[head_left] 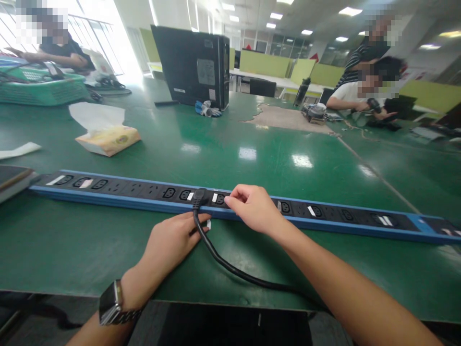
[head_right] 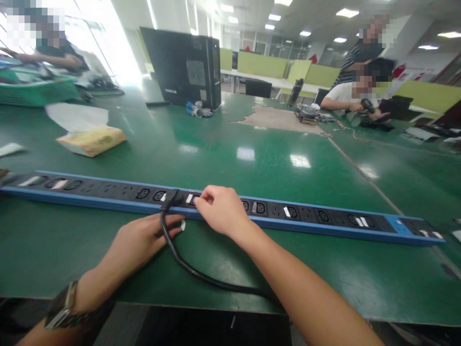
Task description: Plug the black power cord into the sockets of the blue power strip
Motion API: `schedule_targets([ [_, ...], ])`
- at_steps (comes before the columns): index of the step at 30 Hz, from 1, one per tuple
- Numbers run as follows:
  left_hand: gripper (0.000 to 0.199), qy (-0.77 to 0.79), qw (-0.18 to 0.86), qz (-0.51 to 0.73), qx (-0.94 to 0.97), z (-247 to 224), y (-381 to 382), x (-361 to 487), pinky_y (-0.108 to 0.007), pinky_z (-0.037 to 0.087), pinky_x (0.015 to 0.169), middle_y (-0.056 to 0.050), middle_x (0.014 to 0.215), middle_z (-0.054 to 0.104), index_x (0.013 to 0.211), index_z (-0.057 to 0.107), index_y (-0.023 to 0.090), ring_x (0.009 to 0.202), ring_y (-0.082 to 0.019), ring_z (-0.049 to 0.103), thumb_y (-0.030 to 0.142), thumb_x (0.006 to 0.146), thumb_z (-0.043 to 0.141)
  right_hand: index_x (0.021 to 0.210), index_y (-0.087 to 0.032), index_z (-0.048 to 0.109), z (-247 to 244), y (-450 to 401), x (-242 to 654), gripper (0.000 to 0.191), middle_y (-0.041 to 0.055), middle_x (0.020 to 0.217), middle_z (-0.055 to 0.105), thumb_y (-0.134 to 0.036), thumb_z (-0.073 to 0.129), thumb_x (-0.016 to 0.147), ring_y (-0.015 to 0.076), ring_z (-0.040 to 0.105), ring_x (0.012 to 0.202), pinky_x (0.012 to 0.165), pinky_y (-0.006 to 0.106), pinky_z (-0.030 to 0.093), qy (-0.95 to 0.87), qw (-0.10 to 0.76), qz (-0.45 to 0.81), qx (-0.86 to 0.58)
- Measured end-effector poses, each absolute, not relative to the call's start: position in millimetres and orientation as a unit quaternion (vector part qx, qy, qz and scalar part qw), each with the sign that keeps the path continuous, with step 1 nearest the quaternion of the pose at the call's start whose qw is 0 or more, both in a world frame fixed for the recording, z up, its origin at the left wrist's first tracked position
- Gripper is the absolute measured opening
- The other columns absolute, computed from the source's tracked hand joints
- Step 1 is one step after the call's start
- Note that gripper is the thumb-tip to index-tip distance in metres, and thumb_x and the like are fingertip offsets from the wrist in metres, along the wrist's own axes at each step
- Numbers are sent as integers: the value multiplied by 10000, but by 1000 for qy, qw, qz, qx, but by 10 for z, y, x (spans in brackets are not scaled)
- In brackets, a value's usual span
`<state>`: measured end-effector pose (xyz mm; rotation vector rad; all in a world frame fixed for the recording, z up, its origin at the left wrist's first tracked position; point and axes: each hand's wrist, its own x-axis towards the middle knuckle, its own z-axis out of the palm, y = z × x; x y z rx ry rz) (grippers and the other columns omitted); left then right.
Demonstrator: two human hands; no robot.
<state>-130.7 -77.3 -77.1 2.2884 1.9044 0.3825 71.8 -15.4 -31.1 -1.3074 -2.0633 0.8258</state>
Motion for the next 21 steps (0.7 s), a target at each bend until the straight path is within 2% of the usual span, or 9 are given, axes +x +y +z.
schedule_targets([
  [3, 346, 603, 64, 104, 788, -776, -738, -1309, -317, 488, 865, -35, 1202, 684, 1156, 683, 333, 1063, -241, 649, 351, 887, 465, 705, -172, 637, -322, -217, 736, 238, -31, 608, 564, -356, 543, 824, 87, 463, 574, 544, 218, 289, -772, 266, 312, -486],
  [12, 296, 628, 48, 20, 777, -704, -700, -1278, -305, 462, 668, -53, 1033, 715, 986, 661, 265, 871, -255, 687, 353, 918, 387, 723, -172, 649, -333, -309, 782, 218, -35, 614, 576, -343, 564, 829, 84, 466, 575, 549, 217, 293, -777, 266, 319, -472],
  [17, 270, 675, 42, 31, 736, -671, -761, -1302, -291, 419, 642, -40, 923, 732, 957, 667, 258, 847, -248, 679, 394, 887, 445, 735, -175, 664, -345, -362, 816, 210, -31, 608, 589, -333, 568, 833, 85, 486, 573, 552, 220, 295, -785, 257, 313, -469],
  [21, 308, 701, 55, 20, 711, -628, -776, -1316, -297, 401, 614, -50, 882, 735, 1001, 690, 257, 830, -267, 677, 418, 870, 462, 801, -196, 705, -378, -419, 807, 198, -19, 633, 629, -325, 560, 838, 97, 519, 585, 556, 225, 318, -797, 216, 305, -474],
])
